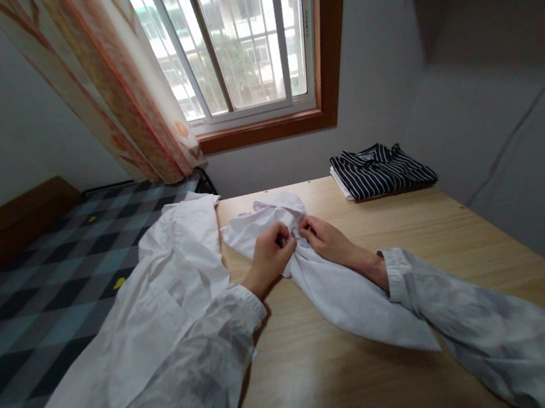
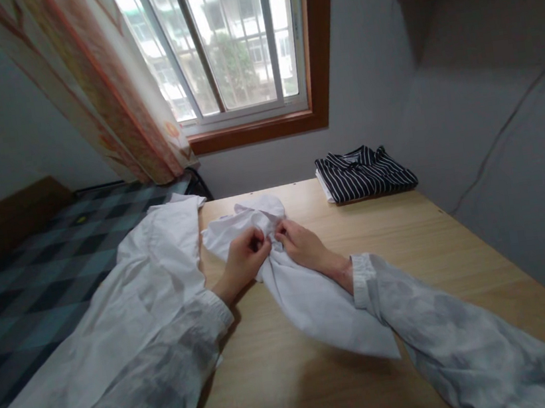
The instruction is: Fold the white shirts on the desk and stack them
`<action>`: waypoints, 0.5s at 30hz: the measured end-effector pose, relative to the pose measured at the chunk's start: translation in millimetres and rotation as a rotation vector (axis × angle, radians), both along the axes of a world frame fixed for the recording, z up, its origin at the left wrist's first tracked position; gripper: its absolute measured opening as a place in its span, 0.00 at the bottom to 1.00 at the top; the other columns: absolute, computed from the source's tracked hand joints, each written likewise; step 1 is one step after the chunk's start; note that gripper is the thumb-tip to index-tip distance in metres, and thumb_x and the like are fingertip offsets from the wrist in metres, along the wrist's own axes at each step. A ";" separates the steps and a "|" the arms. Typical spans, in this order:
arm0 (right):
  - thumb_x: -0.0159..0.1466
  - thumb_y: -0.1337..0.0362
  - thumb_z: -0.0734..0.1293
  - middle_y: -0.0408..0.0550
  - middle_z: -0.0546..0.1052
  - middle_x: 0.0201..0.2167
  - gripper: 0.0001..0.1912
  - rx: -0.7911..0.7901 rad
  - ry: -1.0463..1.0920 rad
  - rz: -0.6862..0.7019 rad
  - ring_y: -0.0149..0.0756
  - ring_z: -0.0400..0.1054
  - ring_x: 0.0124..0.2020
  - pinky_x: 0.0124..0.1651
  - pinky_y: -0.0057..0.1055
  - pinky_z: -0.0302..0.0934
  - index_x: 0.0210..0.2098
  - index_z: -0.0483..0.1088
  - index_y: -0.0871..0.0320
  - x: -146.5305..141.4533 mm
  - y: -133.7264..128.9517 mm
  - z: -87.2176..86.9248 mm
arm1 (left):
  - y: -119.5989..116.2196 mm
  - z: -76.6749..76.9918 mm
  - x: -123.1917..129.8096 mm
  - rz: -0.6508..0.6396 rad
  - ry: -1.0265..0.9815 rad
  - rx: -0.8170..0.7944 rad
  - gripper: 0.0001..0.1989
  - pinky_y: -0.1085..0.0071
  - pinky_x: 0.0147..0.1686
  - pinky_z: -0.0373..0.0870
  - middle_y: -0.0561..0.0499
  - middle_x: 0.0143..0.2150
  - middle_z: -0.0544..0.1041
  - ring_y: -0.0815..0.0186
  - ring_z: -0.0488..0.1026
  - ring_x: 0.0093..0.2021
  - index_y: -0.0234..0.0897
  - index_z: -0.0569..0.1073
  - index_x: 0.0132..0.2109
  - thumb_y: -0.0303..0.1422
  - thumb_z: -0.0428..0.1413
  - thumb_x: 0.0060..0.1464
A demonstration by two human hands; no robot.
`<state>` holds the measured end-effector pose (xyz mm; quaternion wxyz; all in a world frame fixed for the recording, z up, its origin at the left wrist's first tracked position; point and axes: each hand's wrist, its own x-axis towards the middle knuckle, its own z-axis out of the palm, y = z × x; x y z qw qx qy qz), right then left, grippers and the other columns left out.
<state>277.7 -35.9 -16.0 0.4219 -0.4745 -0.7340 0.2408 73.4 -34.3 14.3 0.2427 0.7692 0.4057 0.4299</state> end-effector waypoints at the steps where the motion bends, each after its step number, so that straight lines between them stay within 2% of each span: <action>1: 0.75 0.60 0.62 0.49 0.80 0.42 0.07 -0.003 0.015 0.006 0.43 0.74 0.44 0.51 0.37 0.65 0.42 0.70 0.53 -0.1 0.2 0.6 | -0.1 0.6 -0.4 0.000 0.000 -0.007 0.06 0.70 0.31 0.62 0.57 0.28 0.71 0.68 0.65 0.28 0.40 0.70 0.35 0.33 0.60 0.59; 6: 0.75 0.58 0.62 0.48 0.80 0.41 0.08 -0.044 0.096 0.058 0.42 0.73 0.44 0.51 0.37 0.66 0.42 0.70 0.53 0.9 1.8 4.5 | -2.8 2.7 -1.0 -0.047 -0.031 -0.019 0.07 0.71 0.31 0.62 0.57 0.28 0.71 0.68 0.65 0.28 0.41 0.70 0.34 0.34 0.60 0.59; 10: 0.73 0.56 0.62 0.47 0.80 0.41 0.09 -0.076 0.151 0.022 0.42 0.73 0.43 0.50 0.37 0.66 0.42 0.70 0.53 2.9 5.2 1.9 | -5.8 2.4 0.3 -0.117 -0.021 -0.044 0.09 0.70 0.30 0.62 0.57 0.28 0.69 0.69 0.64 0.28 0.41 0.69 0.34 0.35 0.61 0.60; 12: 0.73 0.54 0.62 0.48 0.79 0.40 0.11 -0.081 0.194 -0.028 0.42 0.72 0.42 0.48 0.36 0.65 0.43 0.70 0.54 4.7 7.0 -0.6 | -5.6 2.5 0.5 -0.093 -0.049 -0.043 0.08 0.70 0.31 0.62 0.57 0.28 0.69 0.68 0.64 0.28 0.41 0.69 0.34 0.35 0.61 0.60; 15: 0.72 0.50 0.62 0.49 0.78 0.40 0.14 -0.091 0.274 -0.166 0.43 0.71 0.43 0.48 0.37 0.65 0.43 0.69 0.54 9.7 9.3 -3.0 | -3.3 2.7 -0.1 0.016 -0.133 -0.036 0.08 0.70 0.31 0.61 0.58 0.28 0.67 0.68 0.64 0.29 0.42 0.66 0.33 0.32 0.59 0.57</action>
